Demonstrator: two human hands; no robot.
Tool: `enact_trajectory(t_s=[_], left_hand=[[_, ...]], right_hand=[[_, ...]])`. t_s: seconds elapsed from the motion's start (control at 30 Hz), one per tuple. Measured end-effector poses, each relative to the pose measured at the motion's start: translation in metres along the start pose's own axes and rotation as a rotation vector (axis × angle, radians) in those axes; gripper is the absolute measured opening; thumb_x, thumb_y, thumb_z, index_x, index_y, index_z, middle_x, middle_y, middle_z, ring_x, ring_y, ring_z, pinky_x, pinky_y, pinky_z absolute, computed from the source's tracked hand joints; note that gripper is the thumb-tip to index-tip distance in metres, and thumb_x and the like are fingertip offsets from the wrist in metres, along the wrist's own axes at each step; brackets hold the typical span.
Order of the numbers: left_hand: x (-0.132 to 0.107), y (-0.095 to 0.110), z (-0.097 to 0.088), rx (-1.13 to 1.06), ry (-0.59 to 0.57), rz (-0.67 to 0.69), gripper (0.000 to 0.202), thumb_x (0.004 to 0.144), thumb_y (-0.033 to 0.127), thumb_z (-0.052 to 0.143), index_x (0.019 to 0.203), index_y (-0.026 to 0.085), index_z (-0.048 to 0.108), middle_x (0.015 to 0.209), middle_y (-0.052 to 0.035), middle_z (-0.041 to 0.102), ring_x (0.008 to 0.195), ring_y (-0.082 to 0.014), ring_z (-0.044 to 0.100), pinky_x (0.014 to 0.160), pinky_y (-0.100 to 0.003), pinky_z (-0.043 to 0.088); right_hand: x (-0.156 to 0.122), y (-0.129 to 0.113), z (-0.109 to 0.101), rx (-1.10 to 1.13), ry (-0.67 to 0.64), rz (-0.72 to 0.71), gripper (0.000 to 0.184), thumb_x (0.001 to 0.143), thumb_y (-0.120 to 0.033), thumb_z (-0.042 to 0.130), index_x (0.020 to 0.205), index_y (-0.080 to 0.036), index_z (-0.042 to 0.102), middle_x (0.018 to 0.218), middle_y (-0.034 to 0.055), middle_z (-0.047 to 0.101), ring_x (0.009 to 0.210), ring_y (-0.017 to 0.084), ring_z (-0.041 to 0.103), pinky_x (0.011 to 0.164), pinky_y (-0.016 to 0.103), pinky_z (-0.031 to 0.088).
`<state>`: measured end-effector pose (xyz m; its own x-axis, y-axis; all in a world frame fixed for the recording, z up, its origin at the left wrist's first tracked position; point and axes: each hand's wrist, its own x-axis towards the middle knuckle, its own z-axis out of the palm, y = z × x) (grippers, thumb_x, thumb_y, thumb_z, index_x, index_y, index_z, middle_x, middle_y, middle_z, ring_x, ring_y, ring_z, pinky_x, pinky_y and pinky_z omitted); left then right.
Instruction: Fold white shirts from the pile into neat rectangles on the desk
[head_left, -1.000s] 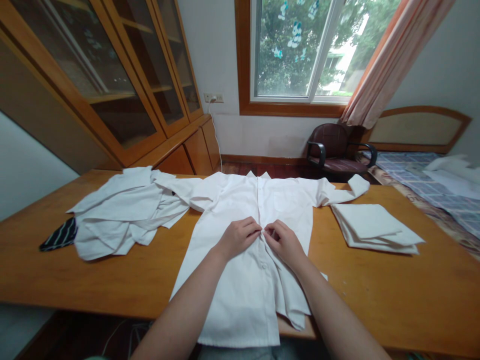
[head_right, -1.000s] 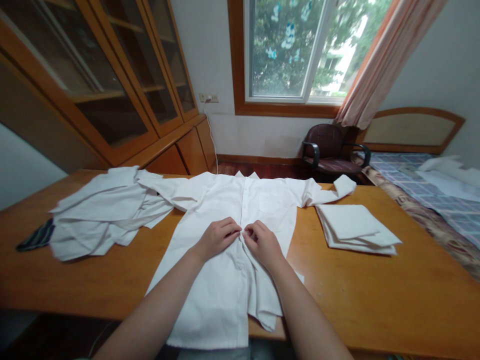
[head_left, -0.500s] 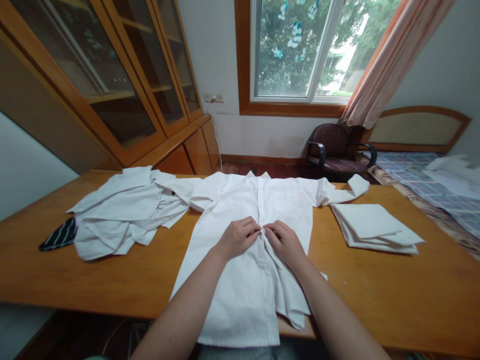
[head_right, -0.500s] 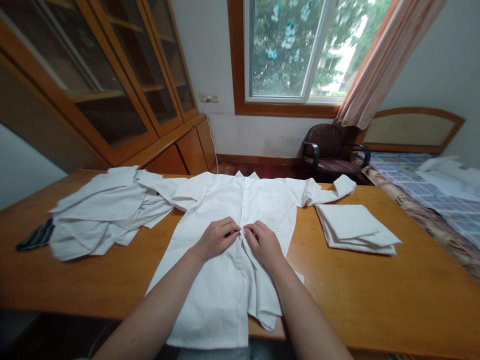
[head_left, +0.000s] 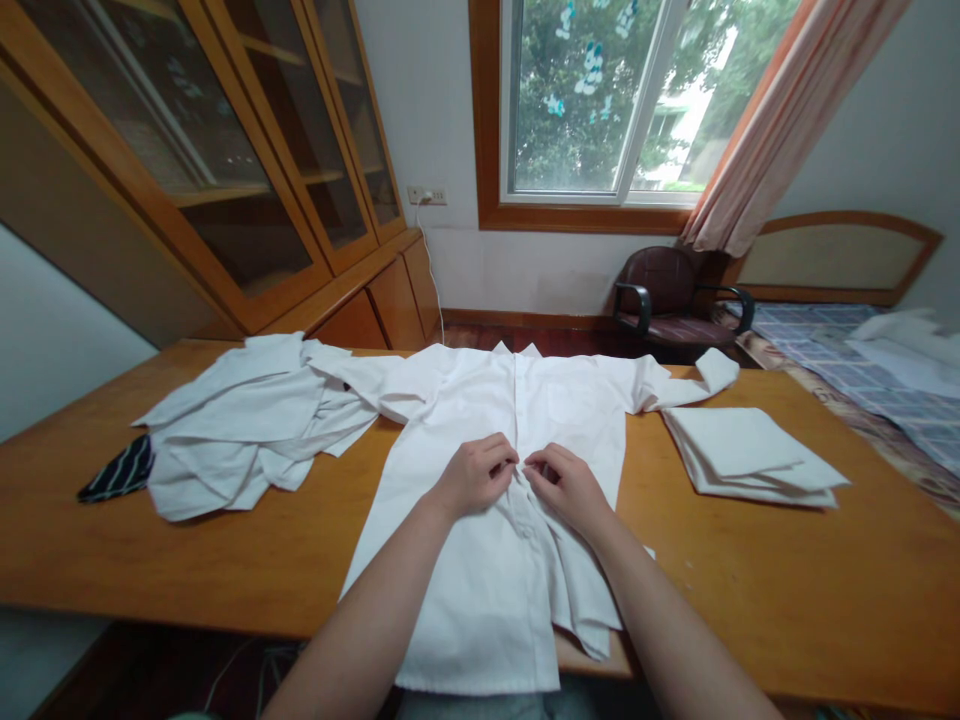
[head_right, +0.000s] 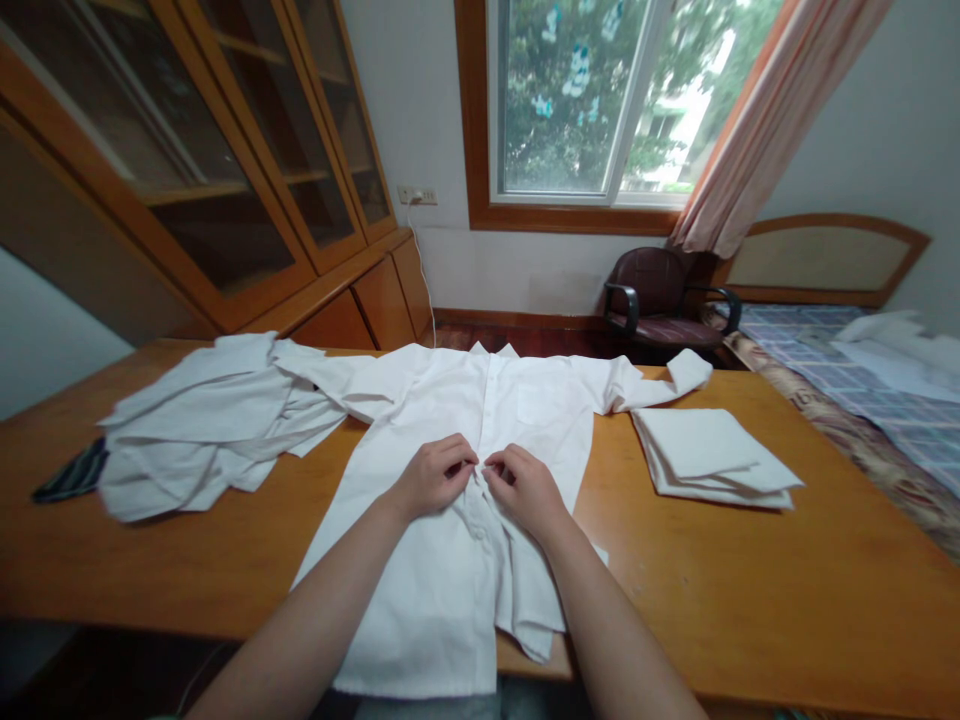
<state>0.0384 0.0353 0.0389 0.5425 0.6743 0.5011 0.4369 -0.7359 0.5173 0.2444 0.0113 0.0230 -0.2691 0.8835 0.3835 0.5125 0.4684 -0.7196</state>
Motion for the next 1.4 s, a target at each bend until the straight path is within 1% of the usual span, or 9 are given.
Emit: enact_trajectory(t_s=[0.37, 0.67, 0.9, 1.03, 1.17, 1.27, 1.33, 1.4], left_hand=[[0.001, -0.001, 0.0, -0.012, 0.005, -0.041, 0.012, 0.091, 0.011, 0.054, 0.091, 0.019, 0.063, 0.085, -0.0012, 0.061, 0.072, -0.0116, 0.056, 0.066, -0.024, 0.043], [0.0, -0.005, 0.002, -0.024, -0.003, -0.083, 0.012, 0.091, 0.012, 0.054, 0.092, 0.02, 0.063, 0.087, -0.0017, 0.061, 0.074, -0.0126, 0.057, 0.067, -0.025, 0.044], [0.002, -0.009, 0.003, -0.049, -0.006, -0.126, 0.012, 0.089, 0.011, 0.055, 0.089, 0.02, 0.063, 0.085, -0.0008, 0.06, 0.073, -0.0125, 0.055, 0.067, -0.025, 0.043], [0.002, -0.013, 0.004, -0.063, 0.033, -0.158, 0.013, 0.089, 0.011, 0.054, 0.088, 0.02, 0.062, 0.085, -0.0008, 0.06, 0.074, -0.0132, 0.056, 0.068, -0.026, 0.044], [0.003, -0.017, 0.005, -0.078, 0.089, -0.205, 0.013, 0.088, 0.01, 0.054, 0.087, 0.02, 0.061, 0.085, -0.0005, 0.058, 0.074, -0.0133, 0.057, 0.07, -0.026, 0.046], [0.002, -0.021, 0.004, -0.083, 0.108, -0.211, 0.013, 0.086, 0.009, 0.054, 0.085, 0.02, 0.06, 0.086, -0.0009, 0.058, 0.077, -0.0137, 0.057, 0.071, -0.027, 0.048], [0.001, -0.025, 0.002, -0.065, 0.11, -0.192, 0.014, 0.086, 0.008, 0.053, 0.085, 0.02, 0.061, 0.088, -0.0018, 0.059, 0.082, -0.0152, 0.059, 0.076, -0.028, 0.049], [0.0, -0.029, 0.0, -0.012, 0.102, -0.163, 0.014, 0.087, 0.009, 0.054, 0.087, 0.02, 0.062, 0.091, -0.0029, 0.062, 0.09, -0.0175, 0.06, 0.084, -0.033, 0.05]], right_hand=[[0.0, -0.001, 0.0, 0.018, 0.0, 0.04, 0.008, 0.089, -0.025, 0.064, 0.083, -0.021, 0.063, 0.074, -0.0008, 0.058, 0.068, 0.015, 0.055, 0.065, 0.026, 0.043], [0.001, -0.004, -0.001, 0.004, -0.005, 0.069, 0.01, 0.091, -0.025, 0.061, 0.082, -0.021, 0.061, 0.075, -0.0005, 0.059, 0.07, 0.015, 0.055, 0.067, 0.027, 0.042], [0.003, 0.0, -0.001, -0.049, -0.009, 0.093, 0.018, 0.094, -0.029, 0.056, 0.079, -0.021, 0.06, 0.075, 0.0002, 0.06, 0.071, 0.016, 0.056, 0.067, 0.027, 0.04], [0.004, 0.004, -0.001, -0.07, 0.005, 0.102, 0.024, 0.096, -0.031, 0.052, 0.075, -0.021, 0.058, 0.073, 0.0006, 0.061, 0.071, 0.016, 0.057, 0.068, 0.027, 0.041], [0.005, 0.01, -0.002, -0.155, 0.025, 0.112, 0.03, 0.097, -0.032, 0.049, 0.069, -0.022, 0.054, 0.069, 0.0001, 0.058, 0.067, 0.016, 0.055, 0.066, 0.027, 0.039], [0.005, 0.014, -0.005, -0.262, 0.027, 0.117, 0.031, 0.096, -0.03, 0.049, 0.066, -0.022, 0.051, 0.067, -0.0006, 0.055, 0.066, 0.015, 0.053, 0.064, 0.028, 0.036], [0.005, 0.016, -0.007, -0.316, 0.003, 0.112, 0.03, 0.095, -0.029, 0.05, 0.066, -0.022, 0.052, 0.068, -0.0008, 0.055, 0.066, 0.015, 0.052, 0.063, 0.027, 0.035], [0.003, 0.017, -0.008, -0.339, -0.033, 0.098, 0.028, 0.094, -0.027, 0.051, 0.066, -0.021, 0.055, 0.07, -0.0004, 0.055, 0.066, 0.015, 0.052, 0.063, 0.027, 0.035]])
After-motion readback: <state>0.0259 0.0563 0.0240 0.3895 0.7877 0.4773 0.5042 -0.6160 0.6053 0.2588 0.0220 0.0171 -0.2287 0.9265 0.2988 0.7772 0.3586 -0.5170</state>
